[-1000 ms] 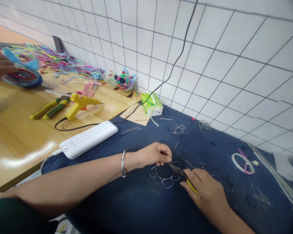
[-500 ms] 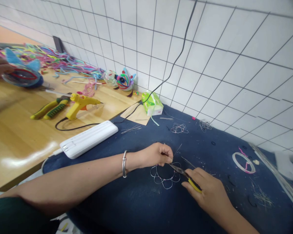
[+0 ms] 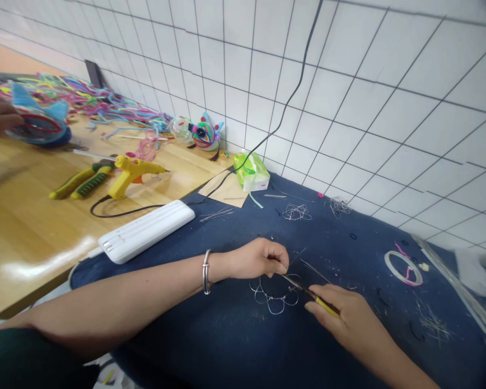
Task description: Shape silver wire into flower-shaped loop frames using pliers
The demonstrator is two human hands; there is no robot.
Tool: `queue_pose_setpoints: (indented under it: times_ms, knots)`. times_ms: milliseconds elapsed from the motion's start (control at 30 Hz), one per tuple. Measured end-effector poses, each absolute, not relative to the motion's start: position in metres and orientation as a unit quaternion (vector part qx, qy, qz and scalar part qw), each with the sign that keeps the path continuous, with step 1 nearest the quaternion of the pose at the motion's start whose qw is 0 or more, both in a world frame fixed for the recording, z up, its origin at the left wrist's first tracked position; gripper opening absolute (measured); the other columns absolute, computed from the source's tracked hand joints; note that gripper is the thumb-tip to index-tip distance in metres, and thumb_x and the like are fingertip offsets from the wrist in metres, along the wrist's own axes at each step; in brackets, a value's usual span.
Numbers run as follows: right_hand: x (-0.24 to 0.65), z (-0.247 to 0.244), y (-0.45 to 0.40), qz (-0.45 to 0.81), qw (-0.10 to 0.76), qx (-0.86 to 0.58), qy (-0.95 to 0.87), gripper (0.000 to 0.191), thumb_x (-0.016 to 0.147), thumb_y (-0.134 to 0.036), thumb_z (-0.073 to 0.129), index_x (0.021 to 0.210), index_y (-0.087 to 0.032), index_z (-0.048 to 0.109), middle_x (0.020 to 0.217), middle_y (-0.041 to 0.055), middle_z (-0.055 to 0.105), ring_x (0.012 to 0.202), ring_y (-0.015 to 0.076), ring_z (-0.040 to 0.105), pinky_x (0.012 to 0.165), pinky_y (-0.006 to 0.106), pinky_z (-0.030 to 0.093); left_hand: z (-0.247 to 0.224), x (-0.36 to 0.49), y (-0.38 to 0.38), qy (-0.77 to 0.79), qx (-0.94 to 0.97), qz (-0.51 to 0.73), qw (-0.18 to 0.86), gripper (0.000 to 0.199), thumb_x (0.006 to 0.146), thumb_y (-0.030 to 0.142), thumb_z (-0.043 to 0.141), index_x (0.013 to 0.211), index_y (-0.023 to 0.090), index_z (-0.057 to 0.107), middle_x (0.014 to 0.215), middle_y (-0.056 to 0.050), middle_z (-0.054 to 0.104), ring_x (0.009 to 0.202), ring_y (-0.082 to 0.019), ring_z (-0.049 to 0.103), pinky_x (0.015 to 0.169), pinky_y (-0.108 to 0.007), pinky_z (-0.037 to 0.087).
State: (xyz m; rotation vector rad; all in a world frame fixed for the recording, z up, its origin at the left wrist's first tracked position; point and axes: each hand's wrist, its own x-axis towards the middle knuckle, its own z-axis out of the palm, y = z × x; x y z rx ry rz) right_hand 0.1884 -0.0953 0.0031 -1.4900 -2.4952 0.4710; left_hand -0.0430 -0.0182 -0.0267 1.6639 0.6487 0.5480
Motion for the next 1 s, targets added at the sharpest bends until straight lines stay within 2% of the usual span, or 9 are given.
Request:
queue_pose_setpoints:
  times_ms: [133,300,500,667,833,933,1000]
  knots:
    - [0.184,0.012,-0.097,0.2,0.087,-0.501,-0.838,0.022,0.086,-0.034,0.043,0.079,-0.023,0.061,0.068,-0.0021,0.061,0.061,0.012,0.057,0.058,0.022,0.043,-0.026,-0.044,-0.019,0.262,0.713,0.233,0.607,0.009,0.077,0.022,0.055,0.074,0.014,0.057,0.063,0.003,0.05,0.056,-0.007,0.046,0.054,-0.019,0.036]
    - [0.179,0.021,-0.1,0.246,0.058,-0.514,-0.82,0.032,0.088,-0.034,0.038,0.062,-0.02,0.05,0.056,-0.0037,0.052,0.051,0.0093,0.048,0.048,0.02,0.035,-0.026,-0.044,-0.019,0.257,0.704,0.222,0.623,0.01,0.077,0.023,0.056,0.075,0.014,0.058,0.064,0.002,0.051,0.056,-0.007,0.047,0.054,-0.019,0.037]
    - [0.18,0.018,-0.103,0.398,0.043,-0.562,-0.724,0.04,0.088,-0.044,0.034,0.064,-0.019,0.054,0.04,-0.0054,0.046,0.037,0.0075,0.044,0.042,0.018,0.033,-0.025,-0.044,-0.02,0.246,0.696,0.216,0.639,0.01,0.077,0.023,0.056,0.076,0.013,0.058,0.064,0.002,0.051,0.056,-0.007,0.047,0.053,-0.019,0.038]
    - [0.183,0.013,-0.105,0.505,0.034,-0.561,-0.655,0.045,0.088,-0.051,0.03,0.071,-0.017,0.055,0.041,-0.0045,0.049,0.029,0.0063,0.037,0.033,0.016,0.028,-0.025,-0.045,-0.02,0.244,0.684,0.212,0.654,0.012,0.077,0.026,0.057,0.076,0.014,0.059,0.064,0.002,0.052,0.056,-0.007,0.048,0.054,-0.02,0.04]
    - [0.182,0.012,-0.104,0.417,0.022,-0.555,-0.719,0.044,0.09,-0.046,0.029,0.066,-0.019,0.054,0.04,-0.0048,0.047,0.035,0.0078,0.044,0.042,0.018,0.036,-0.026,-0.044,-0.02,0.247,0.682,0.208,0.657,0.011,0.077,0.024,0.057,0.076,0.014,0.059,0.061,0.003,0.05,0.055,-0.007,0.047,0.054,-0.019,0.039]
    - [0.183,0.009,-0.105,0.258,0.049,-0.535,-0.803,0.032,0.089,-0.042,0.035,0.077,-0.021,0.057,0.063,0.0002,0.06,0.057,0.013,0.057,0.055,0.024,0.043,-0.024,-0.044,-0.02,0.254,0.676,0.224,0.655,0.01,0.078,0.023,0.056,0.077,0.014,0.058,0.061,0.003,0.05,0.055,-0.007,0.048,0.053,-0.02,0.038]
    - [0.186,0.006,-0.107,0.145,0.074,-0.522,-0.837,0.025,0.087,-0.041,0.04,0.091,-0.022,0.057,0.081,0.0034,0.062,0.069,0.0167,0.059,0.061,0.028,0.045,-0.023,-0.043,-0.02,0.258,0.67,0.236,0.655,0.009,0.078,0.023,0.056,0.077,0.013,0.057,0.061,0.003,0.05,0.054,-0.007,0.047,0.053,-0.019,0.037]
